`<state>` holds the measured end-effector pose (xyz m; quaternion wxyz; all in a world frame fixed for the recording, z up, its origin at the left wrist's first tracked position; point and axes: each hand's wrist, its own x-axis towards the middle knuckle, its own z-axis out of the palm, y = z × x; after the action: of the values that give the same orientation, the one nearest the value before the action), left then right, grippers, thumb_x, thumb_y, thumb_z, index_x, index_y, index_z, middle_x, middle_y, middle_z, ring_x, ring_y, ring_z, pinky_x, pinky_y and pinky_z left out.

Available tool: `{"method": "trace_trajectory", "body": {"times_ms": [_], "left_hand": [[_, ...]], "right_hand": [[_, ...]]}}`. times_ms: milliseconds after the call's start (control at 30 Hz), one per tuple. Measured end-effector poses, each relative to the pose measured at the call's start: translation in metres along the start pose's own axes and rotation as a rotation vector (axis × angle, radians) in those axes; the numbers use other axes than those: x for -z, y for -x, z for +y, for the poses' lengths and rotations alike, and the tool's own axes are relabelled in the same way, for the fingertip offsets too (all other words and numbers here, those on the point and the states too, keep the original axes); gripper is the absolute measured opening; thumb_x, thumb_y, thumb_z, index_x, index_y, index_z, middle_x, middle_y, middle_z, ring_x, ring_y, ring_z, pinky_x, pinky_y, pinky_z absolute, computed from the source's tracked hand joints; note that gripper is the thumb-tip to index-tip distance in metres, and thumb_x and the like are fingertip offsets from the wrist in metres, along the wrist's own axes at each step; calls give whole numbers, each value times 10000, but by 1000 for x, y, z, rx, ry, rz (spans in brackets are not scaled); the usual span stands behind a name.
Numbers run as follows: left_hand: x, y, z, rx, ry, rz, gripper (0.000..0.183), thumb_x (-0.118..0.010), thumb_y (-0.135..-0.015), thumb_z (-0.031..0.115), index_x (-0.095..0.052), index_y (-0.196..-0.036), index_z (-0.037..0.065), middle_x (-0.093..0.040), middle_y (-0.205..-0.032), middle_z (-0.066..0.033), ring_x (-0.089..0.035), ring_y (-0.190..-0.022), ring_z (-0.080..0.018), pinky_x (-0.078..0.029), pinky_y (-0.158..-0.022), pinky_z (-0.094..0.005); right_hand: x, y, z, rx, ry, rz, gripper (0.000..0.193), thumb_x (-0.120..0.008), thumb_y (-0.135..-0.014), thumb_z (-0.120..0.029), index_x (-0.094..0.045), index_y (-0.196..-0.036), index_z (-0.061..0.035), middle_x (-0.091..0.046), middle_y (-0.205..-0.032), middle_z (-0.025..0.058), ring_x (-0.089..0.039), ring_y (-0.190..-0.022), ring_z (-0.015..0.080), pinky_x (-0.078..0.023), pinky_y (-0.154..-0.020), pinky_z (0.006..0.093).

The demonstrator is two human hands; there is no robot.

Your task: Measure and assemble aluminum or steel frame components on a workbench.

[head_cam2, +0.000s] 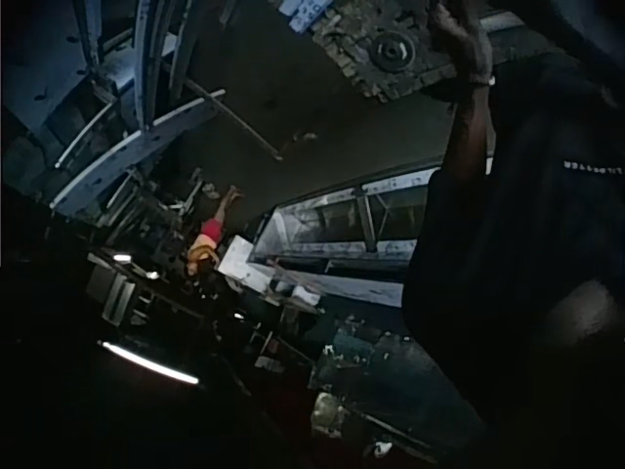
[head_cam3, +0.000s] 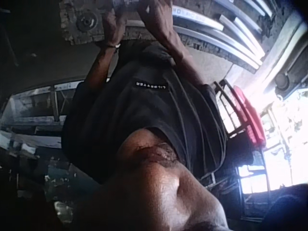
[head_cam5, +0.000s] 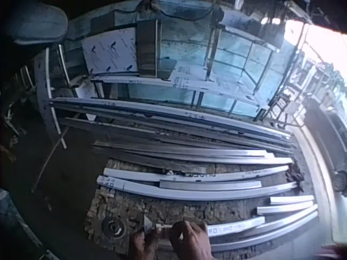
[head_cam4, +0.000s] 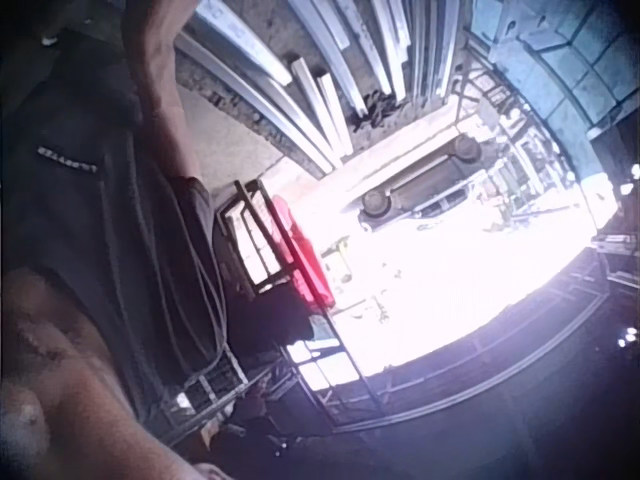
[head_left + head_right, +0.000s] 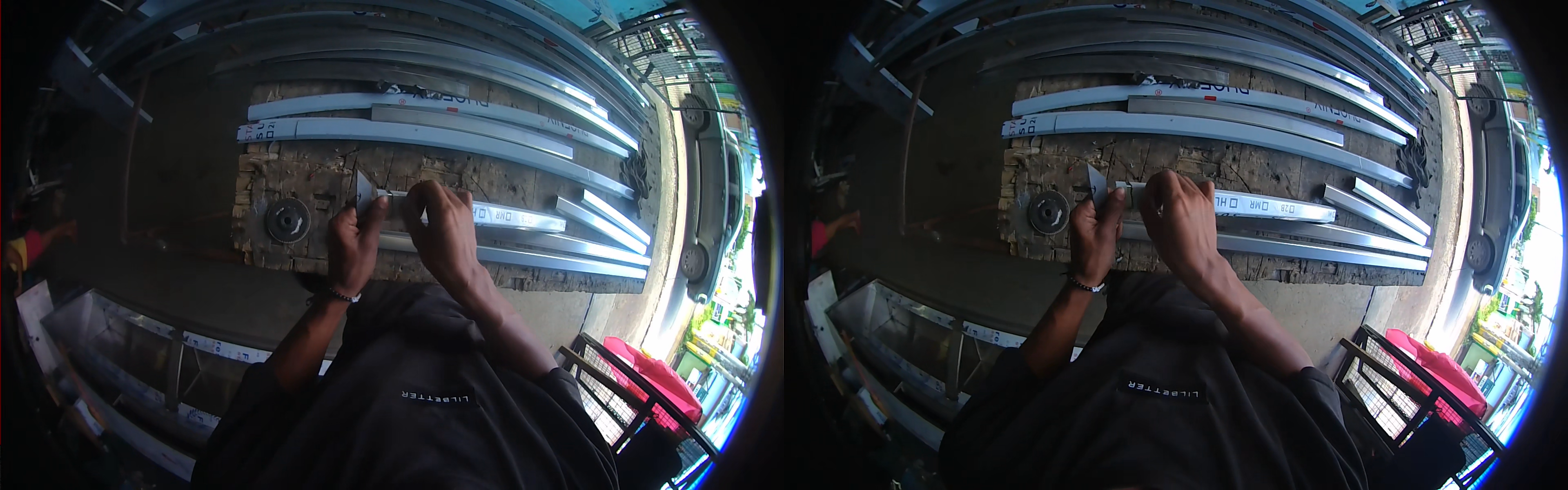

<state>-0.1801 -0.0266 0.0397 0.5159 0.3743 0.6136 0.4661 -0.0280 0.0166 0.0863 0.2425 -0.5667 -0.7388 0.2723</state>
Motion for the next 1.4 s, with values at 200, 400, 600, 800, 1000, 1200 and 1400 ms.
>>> {"method": "trace_trajectory", "body": {"times_ms": [200, 400, 600, 800, 1000, 1200, 1400], "left_hand": [[-2, 0, 9, -37, -10, -10, 401, -644, -1019, 354, -642, -819, 6, -502, -624, 33, -401, -640, -32, -348, -543, -290], [-4, 2, 12, -25, 2, -26, 366, -639, -1021, 349, -688, -921, 1, -574, -661, 14, -441, -672, -26, -389, -575, -274], [-2, 5, 13, -18, 2, -50, 345, -636, -1023, 323, -691, -933, -6, -593, -644, 6, -475, -639, -29, -408, -563, -284], [-1, 6, 21, -128, -37, -92, 301, -623, -1031, 278, -706, -970, -4, -606, -632, 1, -544, -598, -52, -433, -553, -290], [5, 4, 15, -84, -20, -157, 315, -625, -1031, 295, -696, -908, 14, -583, -599, 4, -546, -568, -47, -417, -529, -278], [2, 6, 15, -172, -17, -132, 303, -614, -1039, 265, -646, -844, 36, -549, -605, 28, -490, -557, -25, -363, -503, -250], [2, 7, 14, -213, -53, -116, 276, -637, -1020, 227, -684, -880, -6, -615, -611, -27, -566, -548, -57, -422, -506, -280]], "right_hand": [[9, -7, -13, 52, 45, 45, 85, -711, -843, -110, -632, -871, -95, -683, -832, 56, -656, -799, 278, -411, -809, 383], [14, -1, -31, -1, 131, 29, 63, -731, -824, -121, -672, -845, -114, -705, -819, 37, -673, -792, 258, -412, -793, 377], [13, 2, -34, -53, 148, 16, 90, -734, -835, -155, -682, -787, -101, -714, -772, 52, -679, -767, 261, -404, -797, 382], [16, 1, -36, -37, 121, -15, 151, -731, -861, -185, -647, -785, -85, -690, -746, 56, -657, -722, 262, -396, -801, 383], [13, 4, -26, -34, 57, -80, 218, -704, -883, -243, -587, -839, -65, -657, -734, 92, -658, -770, 290, -392, -840, 415], [15, 5, -22, -19, 45, 16, 179, -743, -860, -151, -588, -816, -72, -631, -708, 61, -599, -646, 246, -420, -801, 365], [38, -8, -20, 53, 19, 24, 121, -744, -819, -38, -638, -874, -57, -678, -806, 34, -599, -623, 175, -466, -767, 330]]}}
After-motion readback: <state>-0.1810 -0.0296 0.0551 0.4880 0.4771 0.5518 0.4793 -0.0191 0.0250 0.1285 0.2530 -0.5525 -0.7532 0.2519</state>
